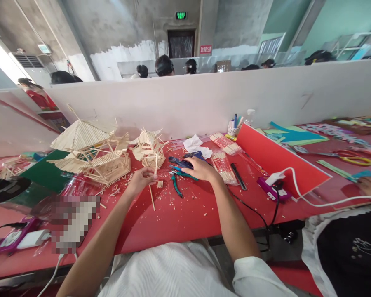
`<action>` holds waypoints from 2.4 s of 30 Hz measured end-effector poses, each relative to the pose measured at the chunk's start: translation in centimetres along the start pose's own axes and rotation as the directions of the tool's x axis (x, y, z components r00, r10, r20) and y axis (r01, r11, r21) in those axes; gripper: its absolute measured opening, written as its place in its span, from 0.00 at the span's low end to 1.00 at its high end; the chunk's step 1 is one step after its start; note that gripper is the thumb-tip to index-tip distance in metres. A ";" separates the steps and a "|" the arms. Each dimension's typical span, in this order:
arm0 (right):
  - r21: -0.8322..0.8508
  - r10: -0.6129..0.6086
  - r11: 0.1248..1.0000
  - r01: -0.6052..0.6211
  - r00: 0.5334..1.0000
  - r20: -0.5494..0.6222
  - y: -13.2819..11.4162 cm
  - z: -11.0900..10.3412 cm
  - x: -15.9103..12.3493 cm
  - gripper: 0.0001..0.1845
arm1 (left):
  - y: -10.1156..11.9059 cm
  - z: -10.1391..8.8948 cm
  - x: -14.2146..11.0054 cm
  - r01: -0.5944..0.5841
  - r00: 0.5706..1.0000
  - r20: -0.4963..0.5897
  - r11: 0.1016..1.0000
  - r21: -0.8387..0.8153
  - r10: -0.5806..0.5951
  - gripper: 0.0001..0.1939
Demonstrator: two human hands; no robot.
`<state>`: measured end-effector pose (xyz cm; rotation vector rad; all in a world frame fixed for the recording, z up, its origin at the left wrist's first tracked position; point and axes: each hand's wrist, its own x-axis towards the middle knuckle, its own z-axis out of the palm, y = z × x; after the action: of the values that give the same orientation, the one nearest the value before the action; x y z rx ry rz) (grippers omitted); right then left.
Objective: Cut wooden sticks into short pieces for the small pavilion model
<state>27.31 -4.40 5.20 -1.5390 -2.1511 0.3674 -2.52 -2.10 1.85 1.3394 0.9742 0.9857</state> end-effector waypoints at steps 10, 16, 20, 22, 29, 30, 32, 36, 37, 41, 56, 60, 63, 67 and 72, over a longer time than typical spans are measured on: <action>0.146 -0.136 0.984 0.103 0.962 0.236 -2.9 1.0 -0.2 0.23 | 0.7 0.6 -0.7 0.053 0.997 0.064 0.998 -0.045 -0.050 0.30; 0.188 -0.134 0.979 0.085 0.953 0.271 -4.4 0.9 -0.3 0.21 | 0.6 0.6 -0.7 0.079 0.994 0.079 0.997 -0.025 -0.077 0.32; 0.203 -0.133 0.976 0.081 0.957 0.259 -4.7 1.0 -0.2 0.23 | 0.4 0.5 -0.6 0.090 0.994 0.070 0.996 -0.014 -0.089 0.31; 0.210 -0.136 0.974 0.083 0.958 0.253 -4.6 1.1 -0.2 0.23 | 0.4 0.5 -0.5 0.101 0.992 0.074 0.995 -0.008 -0.100 0.30; 0.222 -0.133 0.973 0.069 0.948 0.288 -4.5 1.8 0.0 0.22 | 0.4 0.4 -0.5 0.146 0.988 0.058 0.989 0.006 -0.146 0.27; 0.225 -0.129 0.972 0.064 0.949 0.286 -4.6 1.8 0.0 0.22 | 0.5 0.4 -0.6 0.144 0.988 0.058 0.990 0.007 -0.144 0.27; 0.228 -0.125 0.972 0.060 0.951 0.282 -4.6 1.8 0.0 0.23 | 0.5 0.3 -0.6 0.139 0.988 0.061 0.990 0.012 -0.140 0.27; 0.212 -0.131 0.975 0.073 0.953 0.274 -4.5 1.9 0.0 0.22 | 0.5 0.3 -0.7 0.146 0.986 0.072 0.989 0.019 -0.147 0.27; 0.208 -0.133 0.975 0.077 0.953 0.272 -4.4 1.9 0.0 0.22 | 0.5 0.3 -0.7 0.150 0.986 0.076 0.988 0.021 -0.151 0.26; 0.203 -0.135 0.976 0.079 0.951 0.279 -4.3 2.1 0.0 0.21 | 0.4 0.2 -0.5 0.171 0.982 0.083 0.985 0.027 -0.172 0.25; 0.205 -0.134 0.975 0.079 0.954 0.269 -4.9 2.3 0.0 0.24 | 0.6 0.1 -0.5 0.176 0.980 0.095 0.984 0.023 -0.177 0.24; 0.233 -0.129 0.970 0.064 0.953 0.276 -5.0 2.3 0.0 0.24 | 0.7 0.2 -0.6 0.182 0.979 0.085 0.983 0.022 -0.183 0.25; 0.222 -0.118 0.974 0.053 0.950 0.290 -5.3 2.2 -0.1 0.24 | 0.9 0.2 -0.8 0.176 0.981 0.077 0.984 0.029 -0.177 0.25; 0.199 -0.119 0.978 0.061 0.948 0.294 -5.9 2.3 -0.3 0.23 | 0.8 0.1 -0.7 0.171 0.983 0.063 0.984 0.042 -0.173 0.27; 0.145 -0.081 0.988 0.047 0.968 0.237 -6.6 2.8 -0.3 0.23 | 0.7 -0.3 -0.5 0.171 0.983 0.052 0.983 0.064 -0.174 0.26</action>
<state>20.60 -6.79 5.85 -1.4049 -2.2979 0.6998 -2.90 -2.47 2.50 1.3012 1.0640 0.7887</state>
